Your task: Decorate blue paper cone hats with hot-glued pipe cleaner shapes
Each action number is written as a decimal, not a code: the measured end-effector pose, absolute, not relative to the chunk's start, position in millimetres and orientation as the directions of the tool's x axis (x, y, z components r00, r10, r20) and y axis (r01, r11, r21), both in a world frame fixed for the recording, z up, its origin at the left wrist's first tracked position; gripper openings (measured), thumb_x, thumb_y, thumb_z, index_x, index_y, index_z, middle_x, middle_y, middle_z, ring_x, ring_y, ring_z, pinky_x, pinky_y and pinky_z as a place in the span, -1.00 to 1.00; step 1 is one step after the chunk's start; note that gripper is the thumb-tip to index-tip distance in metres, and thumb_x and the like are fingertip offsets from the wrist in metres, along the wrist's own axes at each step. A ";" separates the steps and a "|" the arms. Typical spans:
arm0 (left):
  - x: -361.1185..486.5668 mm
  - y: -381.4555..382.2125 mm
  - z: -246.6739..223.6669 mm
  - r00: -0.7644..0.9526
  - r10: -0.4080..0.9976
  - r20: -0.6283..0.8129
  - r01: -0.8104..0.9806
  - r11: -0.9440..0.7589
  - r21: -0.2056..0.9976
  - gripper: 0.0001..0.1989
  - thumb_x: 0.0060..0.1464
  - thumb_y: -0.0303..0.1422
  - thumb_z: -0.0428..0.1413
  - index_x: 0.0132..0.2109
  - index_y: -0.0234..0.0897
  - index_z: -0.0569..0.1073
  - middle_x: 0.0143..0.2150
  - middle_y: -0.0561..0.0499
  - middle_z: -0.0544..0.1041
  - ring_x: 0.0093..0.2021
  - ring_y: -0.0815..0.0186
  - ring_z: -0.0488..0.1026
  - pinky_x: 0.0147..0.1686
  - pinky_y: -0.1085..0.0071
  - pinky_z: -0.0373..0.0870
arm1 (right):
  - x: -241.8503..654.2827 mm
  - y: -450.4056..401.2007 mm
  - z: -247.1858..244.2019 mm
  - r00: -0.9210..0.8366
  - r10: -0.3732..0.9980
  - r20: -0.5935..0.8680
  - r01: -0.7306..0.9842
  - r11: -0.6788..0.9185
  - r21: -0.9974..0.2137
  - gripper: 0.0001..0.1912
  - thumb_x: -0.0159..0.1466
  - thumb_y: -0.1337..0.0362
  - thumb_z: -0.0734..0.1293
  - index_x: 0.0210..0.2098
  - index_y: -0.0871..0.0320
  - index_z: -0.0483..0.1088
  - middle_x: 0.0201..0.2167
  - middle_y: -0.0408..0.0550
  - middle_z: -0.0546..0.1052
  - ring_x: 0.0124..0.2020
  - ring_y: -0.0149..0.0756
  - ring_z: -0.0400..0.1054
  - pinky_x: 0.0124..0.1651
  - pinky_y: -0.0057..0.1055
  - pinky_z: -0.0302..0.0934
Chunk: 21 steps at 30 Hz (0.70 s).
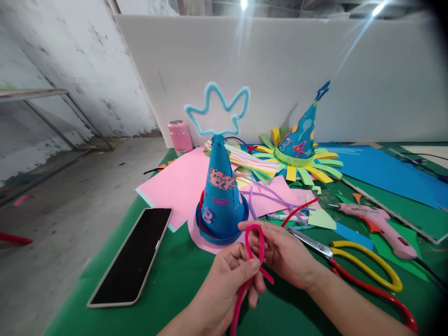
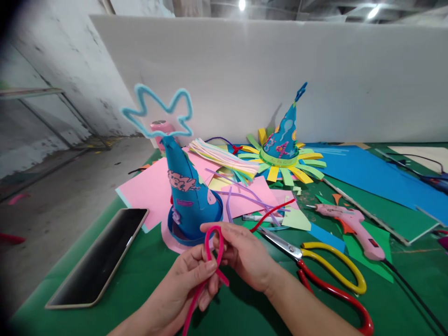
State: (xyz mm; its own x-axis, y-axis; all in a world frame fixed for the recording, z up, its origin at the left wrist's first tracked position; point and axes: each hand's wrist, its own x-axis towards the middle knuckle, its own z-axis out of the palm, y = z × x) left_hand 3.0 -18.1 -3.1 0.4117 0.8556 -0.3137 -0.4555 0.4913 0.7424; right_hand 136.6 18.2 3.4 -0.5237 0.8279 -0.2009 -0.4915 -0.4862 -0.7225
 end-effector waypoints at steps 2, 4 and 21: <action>3.9 -18.8 -3.7 0.429 0.849 -0.310 -0.473 0.503 0.723 -0.87 -0.01 -0.43 0.06 -0.45 -0.36 0.25 -0.67 0.03 0.43 -0.80 0.58 0.22 -0.78 0.70 0.04 | 135.9 17.4 1.9 -0.543 0.817 -0.196 -0.503 -0.503 -0.703 -0.72 0.22 0.26 0.17 -0.21 0.27 0.42 -0.56 -0.18 0.34 -0.56 -0.54 0.27 -0.47 -0.60 0.12; 4.9 -19.0 -3.8 0.442 0.841 -0.313 -0.485 0.517 0.705 -0.87 -0.03 -0.42 0.07 -0.45 -0.37 0.26 -0.67 0.01 0.44 -0.80 0.57 0.23 -0.80 0.70 0.05 | 135.0 16.7 0.1 -0.551 0.813 -0.187 -0.518 -0.510 -0.687 -0.73 0.21 0.27 0.17 -0.23 0.27 0.42 -0.56 -0.18 0.34 -0.56 -0.53 0.29 -0.48 -0.60 0.13; 9.0 -19.1 -18.9 0.513 0.836 -0.193 -0.584 0.505 0.636 -0.79 -0.10 -0.37 0.14 -0.50 -0.33 0.24 -0.71 0.01 0.47 -0.86 0.52 0.22 -0.88 0.69 0.09 | 130.6 15.7 -7.7 -0.541 0.820 -0.187 -0.587 -0.528 -0.614 -0.83 0.18 0.24 0.24 -0.37 0.23 0.38 -0.61 -0.17 0.38 -0.60 -0.51 0.30 -0.50 -0.59 0.12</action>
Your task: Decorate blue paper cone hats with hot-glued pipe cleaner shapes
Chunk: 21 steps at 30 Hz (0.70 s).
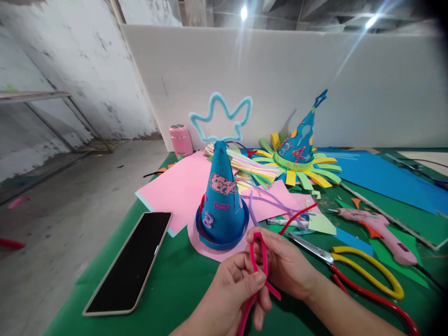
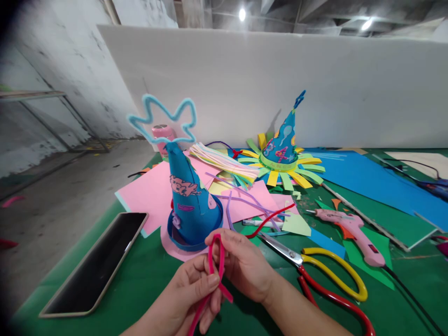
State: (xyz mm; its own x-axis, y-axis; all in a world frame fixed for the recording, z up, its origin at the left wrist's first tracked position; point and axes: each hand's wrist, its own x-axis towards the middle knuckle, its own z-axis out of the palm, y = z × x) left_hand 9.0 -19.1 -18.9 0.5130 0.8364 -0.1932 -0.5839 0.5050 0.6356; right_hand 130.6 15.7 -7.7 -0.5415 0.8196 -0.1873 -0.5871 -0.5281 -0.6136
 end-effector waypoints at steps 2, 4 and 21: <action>8.6 -20.2 -15.1 0.500 0.837 -0.220 -0.568 0.509 0.646 -0.79 -0.10 -0.38 0.14 -0.50 -0.34 0.24 -0.71 0.02 0.46 -0.85 0.54 0.22 -0.87 0.70 0.10 | 129.7 15.6 -7.6 -0.540 0.821 -0.186 -0.591 -0.528 -0.610 -0.83 0.18 0.24 0.23 -0.38 0.24 0.38 -0.61 -0.16 0.38 -0.60 -0.50 0.31 -0.50 -0.59 0.12; 8.3 -21.4 -10.7 0.476 0.842 -0.255 -0.548 0.510 0.663 -0.81 -0.09 -0.39 0.13 -0.49 -0.35 0.25 -0.71 0.02 0.45 -0.84 0.55 0.22 -0.85 0.71 0.11 | 129.0 15.6 -7.8 -0.537 0.823 -0.182 -0.597 -0.524 -0.608 -0.83 0.18 0.25 0.23 -0.38 0.24 0.38 -0.61 -0.16 0.39 -0.60 -0.50 0.30 -0.51 -0.59 0.11; 11.5 -19.7 -12.8 0.493 0.838 -0.234 -0.571 0.515 0.640 -0.76 -0.12 -0.37 0.16 -0.52 -0.34 0.22 -0.71 0.01 0.47 -0.84 0.52 0.25 -0.86 0.69 0.13 | 128.0 14.6 -6.7 -0.538 0.825 -0.174 -0.573 -0.509 -0.642 -0.84 0.17 0.23 0.23 -0.42 0.21 0.34 -0.63 -0.18 0.32 -0.62 -0.50 0.19 -0.50 -0.56 0.05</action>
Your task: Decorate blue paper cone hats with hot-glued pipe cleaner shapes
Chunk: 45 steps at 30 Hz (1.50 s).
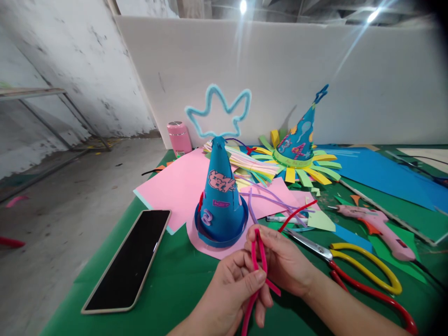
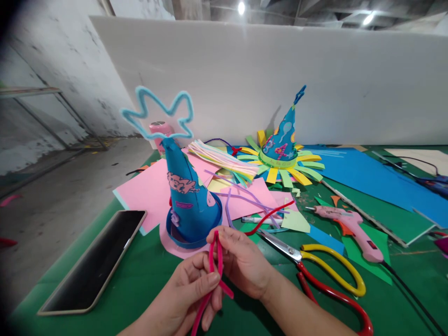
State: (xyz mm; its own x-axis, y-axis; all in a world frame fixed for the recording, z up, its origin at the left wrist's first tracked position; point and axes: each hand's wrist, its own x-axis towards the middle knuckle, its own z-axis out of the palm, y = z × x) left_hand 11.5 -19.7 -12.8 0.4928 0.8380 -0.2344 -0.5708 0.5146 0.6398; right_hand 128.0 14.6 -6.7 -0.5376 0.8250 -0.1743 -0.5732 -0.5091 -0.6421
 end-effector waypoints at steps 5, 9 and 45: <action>10.7 -19.3 -13.8 0.498 0.836 -0.230 -0.565 0.515 0.645 -0.78 -0.10 -0.37 0.15 -0.51 -0.34 0.23 -0.69 0.01 0.48 -0.83 0.52 0.26 -0.85 0.69 0.14 | 128.0 14.1 -8.5 -0.534 0.830 -0.160 -0.584 -0.499 -0.640 -0.83 0.18 0.24 0.21 -0.44 0.22 0.33 -0.63 -0.18 0.31 -0.62 -0.49 0.19 -0.51 -0.56 0.05; 10.2 -20.6 -15.7 0.511 0.830 -0.223 -0.562 0.519 0.644 -0.78 -0.08 -0.38 0.13 -0.50 -0.34 0.22 -0.68 0.02 0.48 -0.83 0.52 0.27 -0.85 0.70 0.15 | 127.4 14.1 -7.8 -0.531 0.833 -0.157 -0.590 -0.496 -0.637 -0.84 0.18 0.25 0.21 -0.45 0.21 0.31 -0.64 -0.20 0.28 -0.62 -0.50 0.18 -0.51 -0.56 0.05; 8.9 -20.7 -1.2 0.289 0.879 -0.380 -0.243 0.451 0.859 -0.82 -0.01 -0.37 0.05 -0.48 -0.32 0.20 -0.62 0.06 0.46 -0.75 0.52 0.29 -0.69 0.60 0.05 | 140.5 24.6 9.4 -0.249 0.955 0.161 0.141 0.200 -0.969 -0.86 0.14 0.28 0.24 -0.52 0.18 0.33 -0.61 -0.20 0.29 -0.56 -0.45 0.14 -0.49 -0.51 0.07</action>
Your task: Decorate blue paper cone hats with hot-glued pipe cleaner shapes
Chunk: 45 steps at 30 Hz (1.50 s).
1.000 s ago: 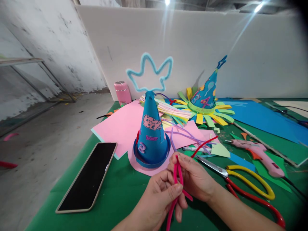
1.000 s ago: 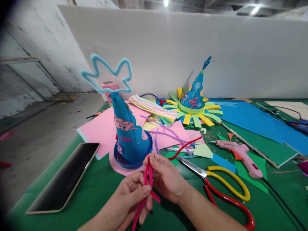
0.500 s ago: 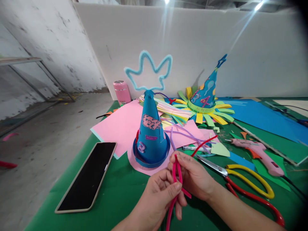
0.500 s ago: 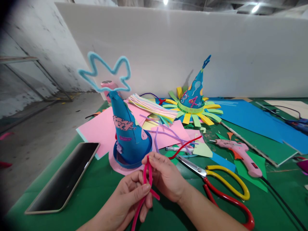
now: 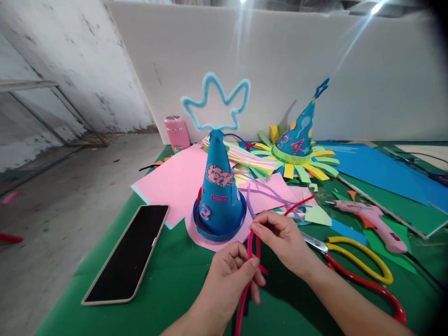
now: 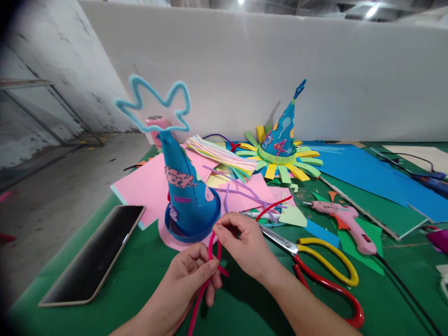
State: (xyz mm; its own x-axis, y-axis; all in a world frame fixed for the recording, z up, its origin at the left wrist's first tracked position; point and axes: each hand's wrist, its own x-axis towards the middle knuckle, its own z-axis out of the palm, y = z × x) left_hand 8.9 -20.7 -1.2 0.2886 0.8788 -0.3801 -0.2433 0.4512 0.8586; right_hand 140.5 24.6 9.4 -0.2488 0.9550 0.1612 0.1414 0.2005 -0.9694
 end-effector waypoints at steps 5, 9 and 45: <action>7.6 -21.2 -0.3 0.298 0.877 -0.376 -0.220 0.446 0.868 -0.83 0.00 -0.38 0.03 -0.47 -0.32 0.19 -0.62 0.08 0.45 -0.75 0.53 0.27 -0.68 0.60 0.03 | 141.2 25.5 10.7 -0.284 0.955 0.087 0.072 0.112 -0.991 -0.89 0.13 0.28 0.26 -0.36 0.15 0.37 -0.51 -0.17 0.37 -0.48 -0.44 0.22 -0.42 -0.50 0.13; 7.7 -21.6 1.0 0.303 0.878 -0.371 -0.231 0.445 0.865 -0.83 0.01 -0.38 0.03 -0.46 -0.31 0.18 -0.62 0.08 0.45 -0.74 0.53 0.28 -0.68 0.60 0.04 | 145.1 27.7 14.0 -0.294 0.951 0.099 0.117 0.139 -0.983 -0.88 0.13 0.27 0.27 -0.38 0.17 0.39 -0.48 -0.14 0.40 -0.43 -0.42 0.25 -0.37 -0.49 0.14; -2.7 -7.9 -0.6 0.302 0.899 -0.316 -0.230 0.391 0.891 -0.82 -0.03 -0.33 0.07 -0.48 -0.32 0.26 -0.66 0.13 0.35 -0.66 0.49 0.25 -0.61 0.54 0.15 | 139.4 22.0 15.5 -0.402 0.909 -0.109 0.156 -0.049 -0.987 -0.83 0.13 0.27 0.24 -0.53 0.22 0.23 -0.60 -0.24 0.19 -0.57 -0.51 0.02 -0.52 -0.55 -0.04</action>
